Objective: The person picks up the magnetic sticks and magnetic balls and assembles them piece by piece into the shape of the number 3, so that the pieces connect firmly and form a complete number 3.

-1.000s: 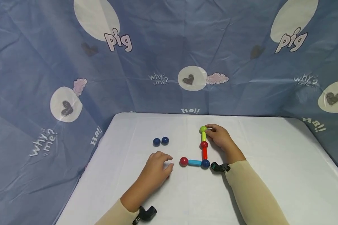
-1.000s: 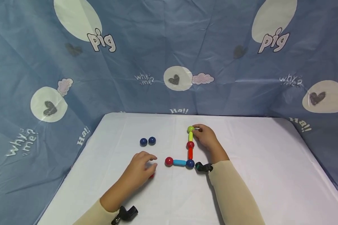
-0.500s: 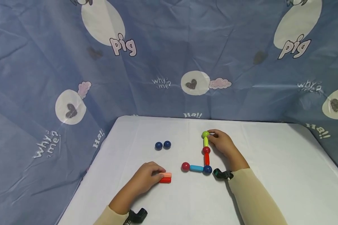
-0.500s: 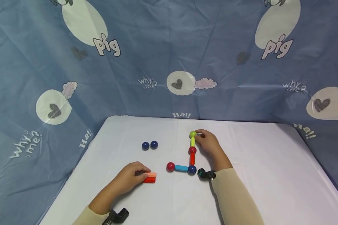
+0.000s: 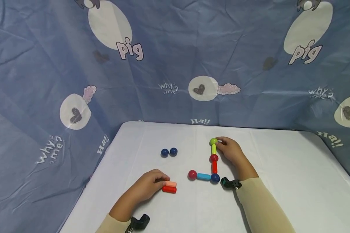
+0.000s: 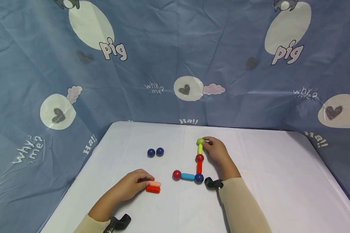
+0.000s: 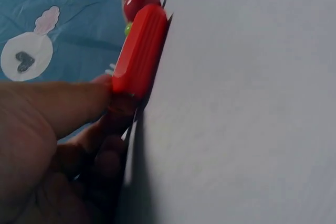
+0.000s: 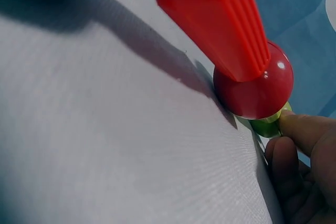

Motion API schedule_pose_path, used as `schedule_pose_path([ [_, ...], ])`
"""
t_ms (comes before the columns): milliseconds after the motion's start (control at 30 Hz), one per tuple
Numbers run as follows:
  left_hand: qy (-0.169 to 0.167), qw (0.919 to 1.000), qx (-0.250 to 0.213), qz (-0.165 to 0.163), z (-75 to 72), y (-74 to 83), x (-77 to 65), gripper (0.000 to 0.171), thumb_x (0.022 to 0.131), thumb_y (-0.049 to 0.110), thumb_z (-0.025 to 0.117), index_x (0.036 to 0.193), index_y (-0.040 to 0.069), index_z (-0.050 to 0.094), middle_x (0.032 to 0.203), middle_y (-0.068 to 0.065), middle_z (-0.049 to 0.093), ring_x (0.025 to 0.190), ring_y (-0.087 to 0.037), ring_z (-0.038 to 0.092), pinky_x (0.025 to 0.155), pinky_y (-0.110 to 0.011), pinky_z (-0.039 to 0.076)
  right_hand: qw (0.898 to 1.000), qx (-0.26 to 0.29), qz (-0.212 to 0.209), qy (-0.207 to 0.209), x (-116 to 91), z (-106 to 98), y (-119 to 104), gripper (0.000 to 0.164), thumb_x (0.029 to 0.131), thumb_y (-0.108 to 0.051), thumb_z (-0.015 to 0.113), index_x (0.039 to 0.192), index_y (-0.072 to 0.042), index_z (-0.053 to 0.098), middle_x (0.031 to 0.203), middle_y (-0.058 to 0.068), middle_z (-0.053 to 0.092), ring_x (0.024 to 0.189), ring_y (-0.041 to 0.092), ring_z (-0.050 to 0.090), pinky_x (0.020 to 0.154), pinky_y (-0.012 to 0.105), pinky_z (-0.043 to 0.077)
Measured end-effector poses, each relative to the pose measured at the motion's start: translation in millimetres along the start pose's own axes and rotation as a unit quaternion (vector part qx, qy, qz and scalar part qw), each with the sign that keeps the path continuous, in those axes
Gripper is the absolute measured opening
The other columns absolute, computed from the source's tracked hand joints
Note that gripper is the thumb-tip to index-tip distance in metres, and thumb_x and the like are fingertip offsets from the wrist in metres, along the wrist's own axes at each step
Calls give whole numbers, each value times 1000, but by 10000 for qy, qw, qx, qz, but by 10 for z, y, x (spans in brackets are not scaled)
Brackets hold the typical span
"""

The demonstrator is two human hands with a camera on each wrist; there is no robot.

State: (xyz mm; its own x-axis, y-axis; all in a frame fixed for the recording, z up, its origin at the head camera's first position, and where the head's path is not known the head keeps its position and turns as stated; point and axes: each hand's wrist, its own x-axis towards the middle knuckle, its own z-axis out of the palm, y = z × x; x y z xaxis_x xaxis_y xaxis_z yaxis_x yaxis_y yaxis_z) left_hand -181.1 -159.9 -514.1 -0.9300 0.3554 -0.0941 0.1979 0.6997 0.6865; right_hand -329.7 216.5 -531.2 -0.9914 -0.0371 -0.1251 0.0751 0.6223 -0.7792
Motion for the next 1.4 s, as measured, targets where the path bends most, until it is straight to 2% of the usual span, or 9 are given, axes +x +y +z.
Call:
schedule_pose_path([
  [267, -88, 9987, 349, 362, -22, -63, -16, 14, 101, 22, 71, 113, 23, 79, 110, 14, 69, 109, -10, 64, 100, -41, 53, 10000, -25, 11, -49, -20, 38, 45, 43, 106, -34, 60, 145, -16, 62, 117, 12, 70, 99, 25, 63, 90, 40, 50],
  [367, -53, 9981, 450, 409, -13, -64, -18, 13, 100, 22, 72, 111, 23, 79, 107, 15, 68, 102, -7, 63, 94, -34, 54, 10000, -21, 12, -36, -33, 44, 53, 42, 106, -34, 60, 144, -17, 62, 117, 12, 69, 100, 26, 63, 90, 40, 50],
  [567, 340, 9976, 372, 477, -17, -57, -15, 12, 95, 13, 76, 105, 20, 78, 96, 14, 64, 84, -3, 56, 75, -23, 51, 9999, 69, -72, -22, -35, 34, 38, 42, 106, -34, 60, 145, -16, 62, 118, 12, 69, 100, 25, 62, 89, 38, 50],
  [667, 554, 9970, 251, 482, -31, -40, 5, 12, 94, 12, 77, 102, 20, 78, 96, 13, 64, 84, -3, 57, 75, -22, 52, 10000, 59, -78, -21, -36, 34, 29, 42, 106, -34, 60, 144, -16, 62, 118, 12, 69, 98, 25, 63, 88, 38, 50],
  [800, 696, 9967, 95, 418, -76, 71, 87, 16, 93, 9, 77, 104, 20, 78, 101, 11, 66, 87, -6, 58, 77, -22, 54, 9999, 15, -104, -11, -32, 35, 15, 42, 106, -34, 60, 144, -17, 63, 119, 13, 69, 101, 26, 63, 88, 39, 49],
  [967, 850, 9951, 189, 463, -131, 336, 341, 17, 93, 7, 77, 107, 17, 79, 99, 6, 66, 85, -10, 58, 75, -23, 54, 9999, 47, -124, -3, -30, 41, 1, 42, 106, -34, 60, 144, -17, 63, 123, 14, 69, 106, 29, 62, 93, 43, 50],
  [1133, 901, 9941, 387, 459, -113, 568, 733, 15, 95, 11, 75, 108, 17, 79, 98, 5, 65, 84, -11, 58, 74, -24, 53, 9999, -8, -159, -44, -35, 39, 21, 42, 106, -35, 61, 144, -17, 63, 125, 14, 69, 109, 30, 61, 96, 46, 50],
  [1300, 833, 9959, 306, 158, -50, 708, 1184, 15, 96, 12, 73, 109, 16, 79, 103, 1, 68, 88, -14, 58, 77, -29, 52, 9997, -62, -222, 4, -35, 19, 34, 41, 105, -35, 62, 143, -17, 64, 122, 14, 69, 108, 31, 61, 96, 48, 49],
  [1400, 752, 9968, 267, -55, -11, 782, 1406, 16, 97, 13, 71, 111, 15, 78, 106, -1, 69, 91, -17, 58, 79, -32, 52, 9998, -48, -204, 5, -40, 20, 34, 41, 105, -35, 62, 142, -18, 64, 124, 14, 68, 111, 32, 60, 99, 51, 48],
])
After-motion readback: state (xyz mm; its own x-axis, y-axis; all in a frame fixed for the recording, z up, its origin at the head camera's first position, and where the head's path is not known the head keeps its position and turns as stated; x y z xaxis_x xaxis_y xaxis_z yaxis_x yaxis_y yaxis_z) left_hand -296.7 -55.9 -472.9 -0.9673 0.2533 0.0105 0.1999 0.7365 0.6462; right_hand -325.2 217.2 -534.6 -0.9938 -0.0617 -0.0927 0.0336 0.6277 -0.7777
